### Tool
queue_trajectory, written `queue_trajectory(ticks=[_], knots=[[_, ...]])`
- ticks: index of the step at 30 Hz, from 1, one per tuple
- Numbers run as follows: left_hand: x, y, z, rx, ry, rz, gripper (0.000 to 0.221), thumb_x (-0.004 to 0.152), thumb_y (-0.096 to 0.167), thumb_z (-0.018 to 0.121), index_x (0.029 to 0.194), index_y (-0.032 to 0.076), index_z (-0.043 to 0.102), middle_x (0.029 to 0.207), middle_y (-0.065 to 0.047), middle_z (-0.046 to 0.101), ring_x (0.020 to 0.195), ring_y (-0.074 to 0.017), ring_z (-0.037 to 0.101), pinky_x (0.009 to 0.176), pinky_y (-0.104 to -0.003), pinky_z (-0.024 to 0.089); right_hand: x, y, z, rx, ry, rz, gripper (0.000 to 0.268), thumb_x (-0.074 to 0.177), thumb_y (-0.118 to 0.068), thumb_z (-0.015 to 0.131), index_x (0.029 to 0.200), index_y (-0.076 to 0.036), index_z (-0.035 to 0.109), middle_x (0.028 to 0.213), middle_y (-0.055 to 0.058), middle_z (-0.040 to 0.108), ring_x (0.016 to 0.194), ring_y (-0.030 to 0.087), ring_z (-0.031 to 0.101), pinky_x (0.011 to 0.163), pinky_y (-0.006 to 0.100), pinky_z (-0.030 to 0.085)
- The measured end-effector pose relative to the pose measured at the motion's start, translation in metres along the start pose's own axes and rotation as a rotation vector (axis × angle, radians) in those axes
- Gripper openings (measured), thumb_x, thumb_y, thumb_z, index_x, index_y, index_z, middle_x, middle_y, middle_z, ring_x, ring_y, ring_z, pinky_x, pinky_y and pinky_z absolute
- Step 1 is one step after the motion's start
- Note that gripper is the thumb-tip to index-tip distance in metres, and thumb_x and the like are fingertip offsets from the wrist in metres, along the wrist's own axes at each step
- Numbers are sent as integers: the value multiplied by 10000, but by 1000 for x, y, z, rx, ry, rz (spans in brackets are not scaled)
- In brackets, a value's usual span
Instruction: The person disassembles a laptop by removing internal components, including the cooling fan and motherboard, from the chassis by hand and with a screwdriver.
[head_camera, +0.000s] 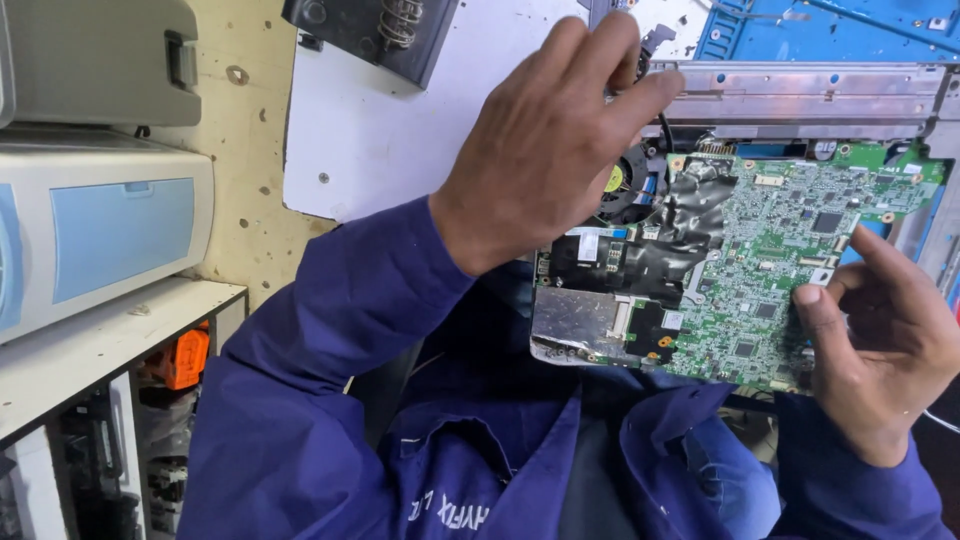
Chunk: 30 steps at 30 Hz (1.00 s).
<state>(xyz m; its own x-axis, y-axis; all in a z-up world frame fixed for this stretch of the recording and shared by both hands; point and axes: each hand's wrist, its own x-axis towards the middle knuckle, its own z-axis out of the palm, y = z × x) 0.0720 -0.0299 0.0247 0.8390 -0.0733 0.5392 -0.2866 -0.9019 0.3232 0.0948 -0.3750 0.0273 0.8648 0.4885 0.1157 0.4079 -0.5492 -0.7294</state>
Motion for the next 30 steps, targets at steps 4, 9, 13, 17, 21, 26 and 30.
queue_trajectory(ticks=[4,9,13,17,21,26,30], knots=[[0,-7,14,98,29,29,154,955,-54,676,1013,85,647,1084,-87,481,971,-256,466,744,-378,503,0,9,3,85,32,43,492,1123,154,705,1572,217,515,1058,249,542,921,261,543,816,329,479],[1,-17,8,102,89,92,215,868,-113,697,900,92,643,1086,-98,522,986,-278,502,778,-402,460,2,6,6,73,35,105,482,1127,122,704,1571,189,530,1064,216,537,931,231,536,823,313,476],[0,-12,-1,98,147,123,199,925,-69,747,879,105,661,1182,-111,577,1147,-315,534,858,-422,498,5,7,9,66,34,121,484,1110,107,700,1557,191,532,1022,217,554,881,236,542,785,321,473],[0,-2,2,43,192,95,153,1036,70,826,918,113,740,1230,-98,625,1192,-309,546,918,-422,547,0,10,7,33,73,118,485,1117,83,727,1554,193,548,1044,222,566,912,247,562,818,328,499],[0,6,7,0,204,73,73,1093,140,828,1044,136,775,1287,-104,595,1203,-330,567,945,-464,596,-13,12,1,-21,117,98,499,1107,87,726,1561,202,553,1050,254,552,874,261,547,783,333,471],[0,10,14,-22,182,74,69,1129,161,775,1081,133,733,1304,-93,548,1224,-315,549,997,-460,621,-18,8,-1,-23,146,113,515,1087,117,730,1566,188,552,1076,267,568,904,271,563,825,334,486],[0,17,8,-86,226,74,98,1099,86,749,1012,124,725,1259,-82,581,1155,-286,604,921,-412,616,-23,4,1,9,164,137,528,1063,51,723,1555,136,552,1041,231,543,890,251,543,802,327,462]])
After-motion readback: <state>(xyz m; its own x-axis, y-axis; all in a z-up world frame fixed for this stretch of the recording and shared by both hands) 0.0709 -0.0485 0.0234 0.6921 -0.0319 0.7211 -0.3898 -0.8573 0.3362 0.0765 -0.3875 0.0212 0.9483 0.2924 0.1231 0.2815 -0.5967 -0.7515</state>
